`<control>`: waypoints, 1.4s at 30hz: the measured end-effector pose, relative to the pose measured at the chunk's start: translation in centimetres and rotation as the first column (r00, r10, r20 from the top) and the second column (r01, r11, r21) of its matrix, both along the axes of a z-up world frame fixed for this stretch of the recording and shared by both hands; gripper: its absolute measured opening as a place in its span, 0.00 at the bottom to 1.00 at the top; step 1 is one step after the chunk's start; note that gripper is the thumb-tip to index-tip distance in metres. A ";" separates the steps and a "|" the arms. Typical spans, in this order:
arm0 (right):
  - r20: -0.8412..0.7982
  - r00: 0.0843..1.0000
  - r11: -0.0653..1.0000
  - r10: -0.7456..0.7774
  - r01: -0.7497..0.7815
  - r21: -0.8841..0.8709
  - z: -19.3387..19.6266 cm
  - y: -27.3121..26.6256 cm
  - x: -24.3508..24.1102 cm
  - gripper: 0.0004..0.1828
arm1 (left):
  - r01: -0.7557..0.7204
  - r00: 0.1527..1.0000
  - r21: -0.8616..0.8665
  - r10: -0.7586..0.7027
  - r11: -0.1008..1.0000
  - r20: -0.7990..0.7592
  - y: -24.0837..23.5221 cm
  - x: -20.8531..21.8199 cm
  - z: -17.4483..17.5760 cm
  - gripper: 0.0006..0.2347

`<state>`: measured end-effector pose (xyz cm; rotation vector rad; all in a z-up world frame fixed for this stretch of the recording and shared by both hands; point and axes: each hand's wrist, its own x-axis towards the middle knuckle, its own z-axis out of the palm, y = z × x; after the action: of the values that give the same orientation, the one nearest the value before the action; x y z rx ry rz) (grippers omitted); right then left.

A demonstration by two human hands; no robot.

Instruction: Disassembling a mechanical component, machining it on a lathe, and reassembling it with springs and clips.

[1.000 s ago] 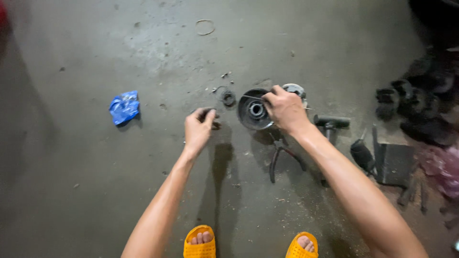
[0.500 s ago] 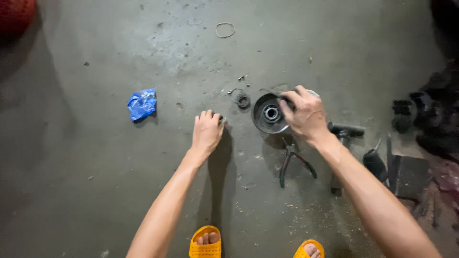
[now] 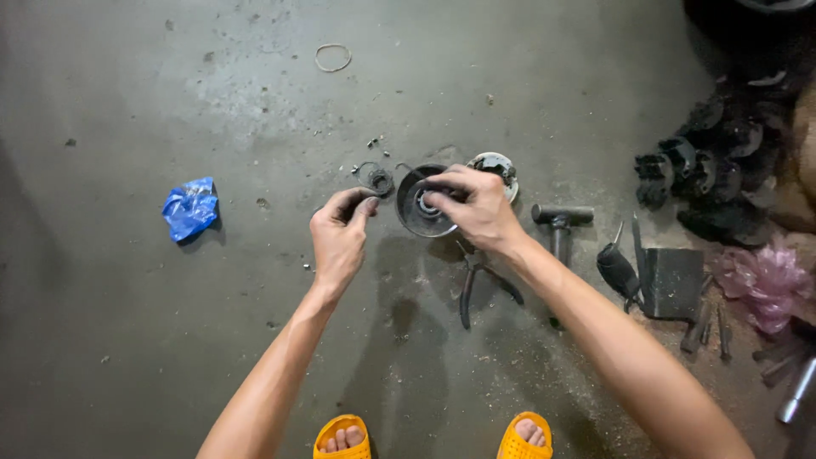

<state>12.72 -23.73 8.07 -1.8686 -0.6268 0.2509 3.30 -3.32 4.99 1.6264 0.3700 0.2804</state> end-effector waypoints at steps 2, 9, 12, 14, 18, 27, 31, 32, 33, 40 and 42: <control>-0.082 0.997 0.999 -0.008 0.011 0.035 0.7 0.7 -0.2 0.08 | 0.044 0.999 -0.122 -0.047 0.992 -0.021 -1.1 1.1 0.3 0.04; -0.266 0.963 0.998 -0.053 0.062 0.026 0.6 -0.9 0.1 0.08 | 0.085 0.992 -0.427 -0.116 0.900 -0.047 -3.2 3.2 -0.3 0.09; -0.244 0.967 0.997 -0.071 0.073 0.001 1.6 -1.9 0.0 0.06 | 0.102 0.988 -0.389 -0.138 0.915 -0.065 -4.2 3.6 -0.2 0.09; -0.130 0.989 0.997 -0.071 0.066 -0.043 0.2 -2.7 0.7 0.06 | 0.071 0.988 -0.143 -0.089 0.987 -0.123 -4.2 3.7 0.5 0.08; 0.166 0.985 0.967 0.044 0.000 -0.255 -1.1 -4.3 1.8 0.05 | 0.188 0.896 0.239 -0.066 0.953 -0.440 -2.3 4.1 -1.3 0.20; 0.349 0.927 0.847 0.136 0.074 -0.527 -4.3 -4.5 2.2 0.07 | 0.138 0.853 -0.196 -0.218 0.971 -0.474 -3.5 1.6 -0.4 0.21; 0.383 0.908 0.807 0.168 0.097 -0.583 -6.0 -3.9 2.7 0.08 | 0.082 0.888 -0.382 -0.241 0.921 -0.391 -3.4 1.3 -2.1 0.25; 0.413 0.891 0.804 0.188 0.102 -0.586 -5.8 -3.5 2.6 0.08 | 0.109 0.887 -0.335 -0.244 0.936 -0.393 -3.4 1.3 -2.8 0.23; 0.442 0.873 0.801 0.208 0.107 -0.589 -5.6 -3.2 2.4 0.09 | 0.136 0.885 -0.288 -0.247 0.948 -0.396 -3.5 1.2 -3.6 0.21; 0.527 0.801 0.734 0.284 0.173 -0.657 -7.2 -2.7 2.5 0.10 | 0.073 0.893 -0.326 -0.207 0.943 -0.400 -3.8 0.9 -3.9 0.21; 0.532 0.781 0.718 0.327 0.161 -0.677 -8.0 -2.8 2.7 0.10 | 0.061 0.890 -0.313 -0.193 0.948 -0.412 -4.2 0.7 -3.8 0.19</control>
<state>15.46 -26.54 0.07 -2.7047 -1.2084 -0.1236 4.00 -7.49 1.22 1.4011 0.6136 -0.2440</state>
